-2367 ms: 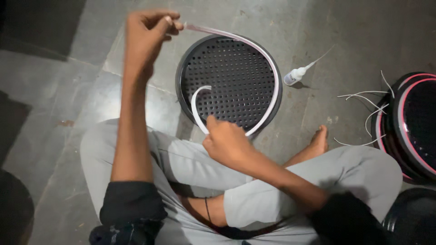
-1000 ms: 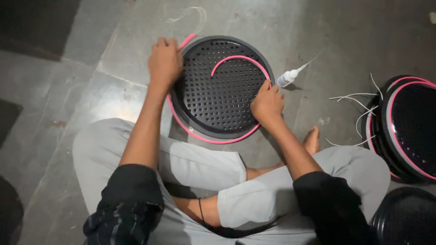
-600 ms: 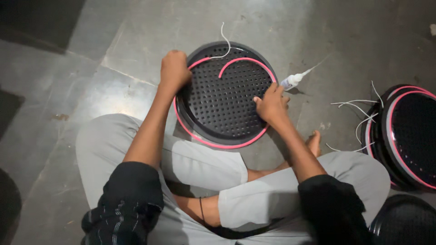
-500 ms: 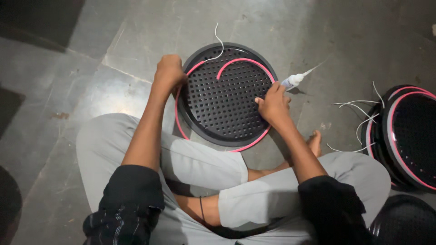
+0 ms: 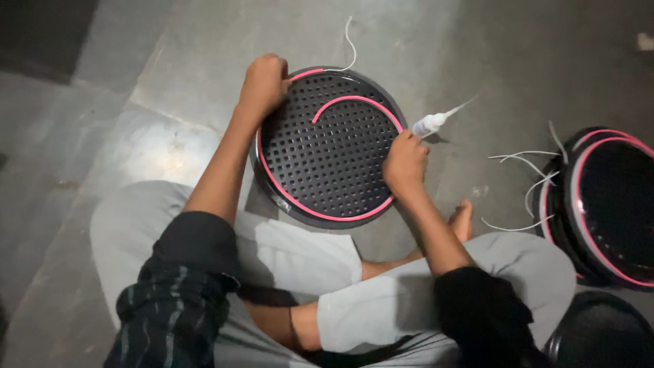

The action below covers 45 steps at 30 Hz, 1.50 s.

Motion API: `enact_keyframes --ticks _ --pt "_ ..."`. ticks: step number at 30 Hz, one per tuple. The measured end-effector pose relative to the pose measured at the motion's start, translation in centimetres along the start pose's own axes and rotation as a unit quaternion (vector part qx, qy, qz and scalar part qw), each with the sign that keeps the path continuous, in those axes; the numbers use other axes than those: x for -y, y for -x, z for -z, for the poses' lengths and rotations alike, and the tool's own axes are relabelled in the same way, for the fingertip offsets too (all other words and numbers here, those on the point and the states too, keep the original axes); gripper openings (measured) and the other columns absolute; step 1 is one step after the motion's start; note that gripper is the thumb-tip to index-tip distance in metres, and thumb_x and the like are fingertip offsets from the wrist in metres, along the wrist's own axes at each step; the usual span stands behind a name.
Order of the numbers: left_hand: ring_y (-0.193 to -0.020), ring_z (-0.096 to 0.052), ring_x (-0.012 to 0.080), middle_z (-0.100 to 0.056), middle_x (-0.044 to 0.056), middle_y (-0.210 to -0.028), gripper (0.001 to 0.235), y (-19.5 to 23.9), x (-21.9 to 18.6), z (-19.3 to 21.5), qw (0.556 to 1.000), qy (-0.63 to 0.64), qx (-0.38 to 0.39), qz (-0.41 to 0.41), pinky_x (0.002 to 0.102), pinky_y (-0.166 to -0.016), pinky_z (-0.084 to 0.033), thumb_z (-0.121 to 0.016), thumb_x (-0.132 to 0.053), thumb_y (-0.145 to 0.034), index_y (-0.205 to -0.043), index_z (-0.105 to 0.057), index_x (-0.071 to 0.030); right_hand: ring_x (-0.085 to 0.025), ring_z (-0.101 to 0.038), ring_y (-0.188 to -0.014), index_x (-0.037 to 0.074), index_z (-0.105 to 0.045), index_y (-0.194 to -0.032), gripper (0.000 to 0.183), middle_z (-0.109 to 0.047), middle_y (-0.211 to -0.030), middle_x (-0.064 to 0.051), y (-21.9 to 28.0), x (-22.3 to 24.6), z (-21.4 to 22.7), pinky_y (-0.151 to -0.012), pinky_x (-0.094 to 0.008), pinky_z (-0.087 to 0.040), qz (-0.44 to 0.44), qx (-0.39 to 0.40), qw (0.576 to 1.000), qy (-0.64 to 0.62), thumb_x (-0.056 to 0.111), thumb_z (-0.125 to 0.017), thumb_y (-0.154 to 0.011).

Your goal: The person applies glue from a small bottle along the edge of a black perforated circular tray and presses a pink and white cable into place around the perimeter. The person repeats this process, working around the tray until the cable is fully attached.

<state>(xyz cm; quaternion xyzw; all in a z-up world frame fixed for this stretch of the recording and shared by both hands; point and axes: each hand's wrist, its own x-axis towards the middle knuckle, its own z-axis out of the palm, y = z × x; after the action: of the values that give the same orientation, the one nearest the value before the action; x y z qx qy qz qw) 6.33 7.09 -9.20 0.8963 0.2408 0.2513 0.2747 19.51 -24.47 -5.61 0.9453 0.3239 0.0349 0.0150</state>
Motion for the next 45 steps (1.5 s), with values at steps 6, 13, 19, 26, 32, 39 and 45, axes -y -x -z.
enact_keyframes --ticks 6,13,19,26,32,39,45 --pt "-0.091 -0.067 0.0437 -0.068 0.026 -0.092 0.010 1.8 0.9 2.5 0.999 -0.013 0.043 0.023 0.048 -0.082 -0.055 -0.075 -0.002 -0.074 -0.082 -0.072 0.003 -0.042 -0.070 -0.101 -0.011 -0.054 -0.119 0.052 -0.067 -0.110 -0.028 0.6 -0.9 -0.9 -0.087 -0.044 -0.058 -0.067 0.115 0.991 -0.024 0.012 -0.077 -0.078" --pt "-0.092 -0.065 0.0432 -0.067 0.024 -0.091 0.013 2.2 0.8 2.5 0.999 0.005 0.037 -0.032 0.050 -0.084 -0.052 -0.079 -0.008 -0.080 -0.085 -0.074 0.002 -0.038 -0.073 -0.099 -0.001 -0.072 -0.110 0.022 -0.073 -0.111 -0.020 -0.9 -1.6 -2.7 -0.079 -0.045 -0.061 -0.097 0.090 0.989 0.058 0.008 -0.064 -0.092" --pt "-0.096 -0.065 0.0396 -0.066 0.019 -0.092 0.014 1.2 -0.7 1.6 0.999 0.046 0.013 -0.027 0.048 -0.084 -0.053 -0.072 -0.004 -0.081 -0.095 -0.072 0.000 -0.031 -0.077 -0.092 0.011 -0.081 -0.097 0.020 -0.078 -0.099 -0.011 -1.6 -0.5 -2.5 -0.070 -0.042 -0.061 -0.091 0.085 0.982 0.142 0.011 -0.061 -0.095" --pt "-0.100 -0.063 0.0416 -0.065 0.021 -0.106 0.057 1.3 -2.3 3.3 0.994 -0.004 0.101 -0.036 0.049 -0.086 -0.053 -0.064 0.001 -0.078 -0.128 -0.072 -0.023 -0.033 -0.076 -0.090 0.011 -0.081 -0.095 0.020 -0.078 -0.096 -0.012 -1.7 -0.4 -2.3 -0.069 -0.043 -0.061 -0.110 0.062 0.982 0.142 0.013 -0.061 -0.094" --pt "-0.099 -0.065 0.0410 -0.065 0.019 -0.108 0.054 1.3 -2.1 3.7 0.991 -0.052 0.122 -0.023 0.049 -0.083 -0.054 -0.064 -0.004 -0.080 -0.128 -0.073 -0.027 -0.035 -0.077 -0.088 0.008 -0.080 -0.095 0.018 -0.078 -0.094 -0.016 -1.3 0.4 0.3 -0.070 -0.045 -0.061 -0.096 0.057 0.986 0.122 0.013 -0.064 -0.090" --pt "-0.097 -0.067 0.0402 -0.066 0.016 -0.107 0.047 1.2 -1.6 3.2 0.990 -0.056 0.120 -0.039 0.050 -0.082 -0.055 -0.063 -0.010 -0.090 -0.132 -0.071 -0.032 -0.038 -0.071 -0.077 0.012 -0.044 -0.147 0.061 -0.074 -0.083 -0.019 0.5 5.3 5.8 -0.065 -0.049 -0.053 0.100 0.078 0.991 -0.047 0.018 -0.070 -0.092" --pt "-0.097 -0.065 0.0388 -0.063 0.015 -0.111 0.067 0.3 -1.5 3.6 0.982 -0.048 0.180 -0.013 0.049 -0.080 -0.054 -0.065 -0.005 -0.078 -0.135 -0.066 -0.038 -0.010 -0.052 -0.049 0.029 0.003 -0.165 0.118 -0.055 -0.060 -0.002 -5.5 11.6 6.1 -0.041 -0.027 -0.040 0.026 0.420 0.744 -0.518 -0.002 -0.072 -0.081"
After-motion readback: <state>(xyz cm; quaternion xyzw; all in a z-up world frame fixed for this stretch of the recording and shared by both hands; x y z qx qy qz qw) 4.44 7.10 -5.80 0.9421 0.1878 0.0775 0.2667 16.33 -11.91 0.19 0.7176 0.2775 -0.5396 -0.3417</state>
